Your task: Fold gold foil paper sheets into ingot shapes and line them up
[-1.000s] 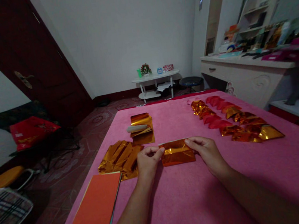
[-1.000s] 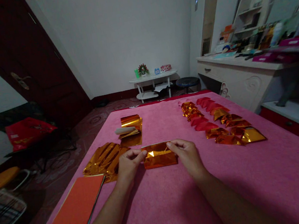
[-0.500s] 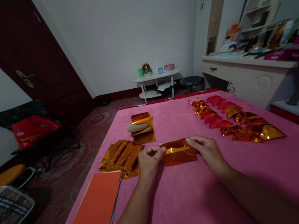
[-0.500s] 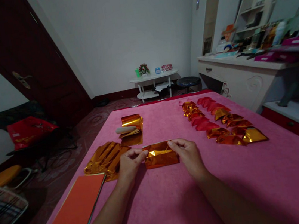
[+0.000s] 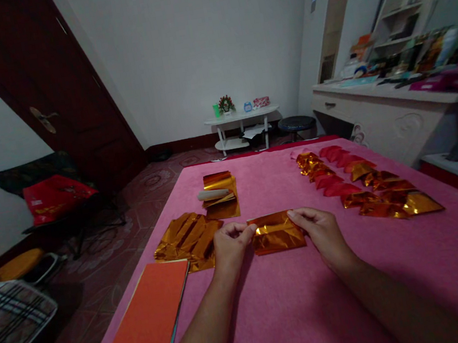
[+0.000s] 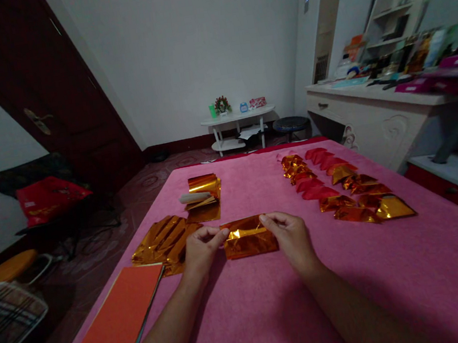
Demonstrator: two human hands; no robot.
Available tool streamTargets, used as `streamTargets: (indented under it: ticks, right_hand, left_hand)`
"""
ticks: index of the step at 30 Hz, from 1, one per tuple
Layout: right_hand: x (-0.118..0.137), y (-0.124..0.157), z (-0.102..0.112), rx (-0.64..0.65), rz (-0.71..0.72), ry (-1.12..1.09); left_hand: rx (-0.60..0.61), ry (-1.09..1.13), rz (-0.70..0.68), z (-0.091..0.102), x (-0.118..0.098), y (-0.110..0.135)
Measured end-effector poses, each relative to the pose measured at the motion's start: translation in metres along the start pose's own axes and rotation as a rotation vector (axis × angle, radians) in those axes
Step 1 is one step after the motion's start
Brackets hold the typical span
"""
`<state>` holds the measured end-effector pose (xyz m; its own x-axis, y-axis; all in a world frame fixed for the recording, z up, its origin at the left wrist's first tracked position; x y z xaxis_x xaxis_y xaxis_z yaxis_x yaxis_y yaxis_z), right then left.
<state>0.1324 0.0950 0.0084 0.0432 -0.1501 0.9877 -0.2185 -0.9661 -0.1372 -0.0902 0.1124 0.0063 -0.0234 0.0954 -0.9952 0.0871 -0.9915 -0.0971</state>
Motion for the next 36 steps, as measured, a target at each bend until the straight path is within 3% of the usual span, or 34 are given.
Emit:
streamTargets:
  ticks: [13, 19, 29, 36]
  right_hand:
    - [-0.005, -0.001, 0.002, -0.028, 0.016, 0.046]
    - [-0.01, -0.002, 0.005, -0.052, 0.027, 0.264]
    - [0.008, 0.001, -0.011, 0.007, 0.163, 0.879]
    - [0.016, 0.008, -0.026, 0.049, 0.237, 1.181]
  left_hand:
    - [-0.017, 0.046, 0.01, 0.0, 0.003, 0.001]
    - [-0.027, 0.056, -0.009, 0.0, 0.007, 0.0]
    - [0.004, -0.619, -0.187, -0.007, -0.011, 0.01]
    - [0.045, -0.885, -0.244, -0.022, -0.019, 0.023]
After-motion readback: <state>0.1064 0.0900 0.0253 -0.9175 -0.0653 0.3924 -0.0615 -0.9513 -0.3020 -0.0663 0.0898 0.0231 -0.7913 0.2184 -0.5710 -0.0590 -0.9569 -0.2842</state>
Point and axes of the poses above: each hand's wrist, its own y-axis away from the middle knuckle, its own z-axis out of the back of the hand, x = y × z, the point moved 10 cm from there along -y, towards the middle knuckle, and after that the axes turned 2 degrees about -y, right-handed, at the moved point
